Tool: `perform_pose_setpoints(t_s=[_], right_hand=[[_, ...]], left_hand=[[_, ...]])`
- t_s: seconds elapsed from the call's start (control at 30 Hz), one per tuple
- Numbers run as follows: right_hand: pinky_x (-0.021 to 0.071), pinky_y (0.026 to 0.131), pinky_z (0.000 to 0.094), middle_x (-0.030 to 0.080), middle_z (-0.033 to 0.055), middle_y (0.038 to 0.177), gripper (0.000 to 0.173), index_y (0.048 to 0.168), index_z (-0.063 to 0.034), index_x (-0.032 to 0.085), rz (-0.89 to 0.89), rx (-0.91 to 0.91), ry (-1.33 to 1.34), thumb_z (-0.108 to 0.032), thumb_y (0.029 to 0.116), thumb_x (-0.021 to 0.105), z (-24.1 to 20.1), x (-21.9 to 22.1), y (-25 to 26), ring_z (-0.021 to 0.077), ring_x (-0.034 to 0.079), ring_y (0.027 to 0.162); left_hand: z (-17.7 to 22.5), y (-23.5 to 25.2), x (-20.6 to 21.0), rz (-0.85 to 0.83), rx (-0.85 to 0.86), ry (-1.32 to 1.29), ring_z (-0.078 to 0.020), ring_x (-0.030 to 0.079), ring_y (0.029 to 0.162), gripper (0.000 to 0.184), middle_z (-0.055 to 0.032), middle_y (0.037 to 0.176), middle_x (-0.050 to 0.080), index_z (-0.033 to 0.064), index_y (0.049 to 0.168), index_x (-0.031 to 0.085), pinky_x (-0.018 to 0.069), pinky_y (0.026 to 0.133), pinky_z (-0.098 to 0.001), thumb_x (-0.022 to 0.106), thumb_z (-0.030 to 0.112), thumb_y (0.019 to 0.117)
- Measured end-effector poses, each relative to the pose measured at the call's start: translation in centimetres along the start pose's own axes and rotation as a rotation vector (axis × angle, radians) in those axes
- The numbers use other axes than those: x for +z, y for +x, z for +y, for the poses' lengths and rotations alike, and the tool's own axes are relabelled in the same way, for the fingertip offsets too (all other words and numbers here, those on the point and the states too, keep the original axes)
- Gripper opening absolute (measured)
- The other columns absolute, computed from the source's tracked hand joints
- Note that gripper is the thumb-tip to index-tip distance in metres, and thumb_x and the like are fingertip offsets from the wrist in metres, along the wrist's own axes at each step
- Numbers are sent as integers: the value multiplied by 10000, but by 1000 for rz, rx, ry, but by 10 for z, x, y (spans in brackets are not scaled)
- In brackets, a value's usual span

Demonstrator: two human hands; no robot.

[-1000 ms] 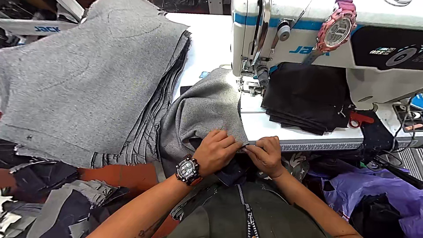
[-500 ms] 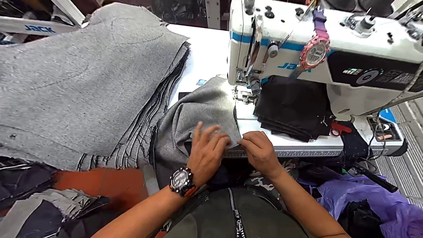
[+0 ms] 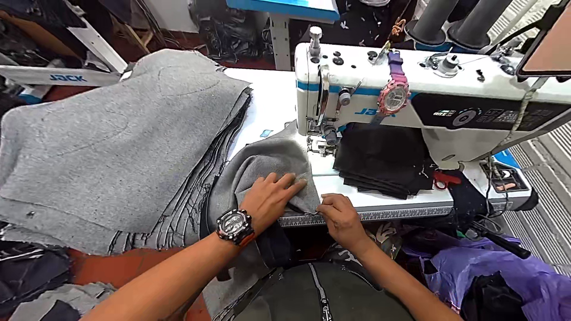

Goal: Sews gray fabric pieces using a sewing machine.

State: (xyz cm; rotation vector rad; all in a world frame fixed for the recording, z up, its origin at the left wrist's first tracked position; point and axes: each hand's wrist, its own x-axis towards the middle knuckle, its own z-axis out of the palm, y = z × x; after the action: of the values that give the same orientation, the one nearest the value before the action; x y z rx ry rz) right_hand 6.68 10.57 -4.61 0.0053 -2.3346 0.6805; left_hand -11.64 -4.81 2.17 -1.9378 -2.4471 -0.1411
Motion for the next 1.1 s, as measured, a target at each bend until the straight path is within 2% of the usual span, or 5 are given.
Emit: perform_pose_setpoints(t_s=[0.1,0.2,0.43,0.7,1.1], right_hand=[[512,1032,476,715,111,1197,170,976,-71,761,-61,38,1,-67,970,591,-4,-3,1,334,577,1311],[524,1045,423,748,82,1154,173,975,-41,748,-112,-37,-21,-26,984,576,-1,-10,5,266,651,1234],[539,1049,388,742,111,1107,177,979,-12,740,-233,-115,-7,25,970,567,25,-42,8,248,681,1170],[544,1025,380,739,137,1092,149,999,-1,751,-216,-117,-11,4,970,606,36,-26,33,255,692,1127],[532,1015,383,755,138,1101,147,998,-10,761,-185,-64,-116,-28,979,616,47,-1,70,270,703,1111]], left_hand=[[-5,5,0,-53,52,9,-386,663,954,587,-102,1523,528,241,1472,579,533,682,-518,543,-22,948],[-5,11,-6,-125,81,-8,-378,673,942,566,-57,1595,466,203,1502,541,535,694,-519,501,-7,978],[31,17,-4,-219,-13,-11,-400,659,1005,534,-121,1586,450,114,1522,491,552,738,-519,499,27,996],[-4,32,-5,-192,20,-77,-428,638,1073,496,-134,1546,487,105,1500,511,537,728,-554,462,21,1013],[-78,77,-4,-71,407,-66,-434,632,1077,451,-145,1376,613,100,1334,658,537,785,-572,494,-93,960]])
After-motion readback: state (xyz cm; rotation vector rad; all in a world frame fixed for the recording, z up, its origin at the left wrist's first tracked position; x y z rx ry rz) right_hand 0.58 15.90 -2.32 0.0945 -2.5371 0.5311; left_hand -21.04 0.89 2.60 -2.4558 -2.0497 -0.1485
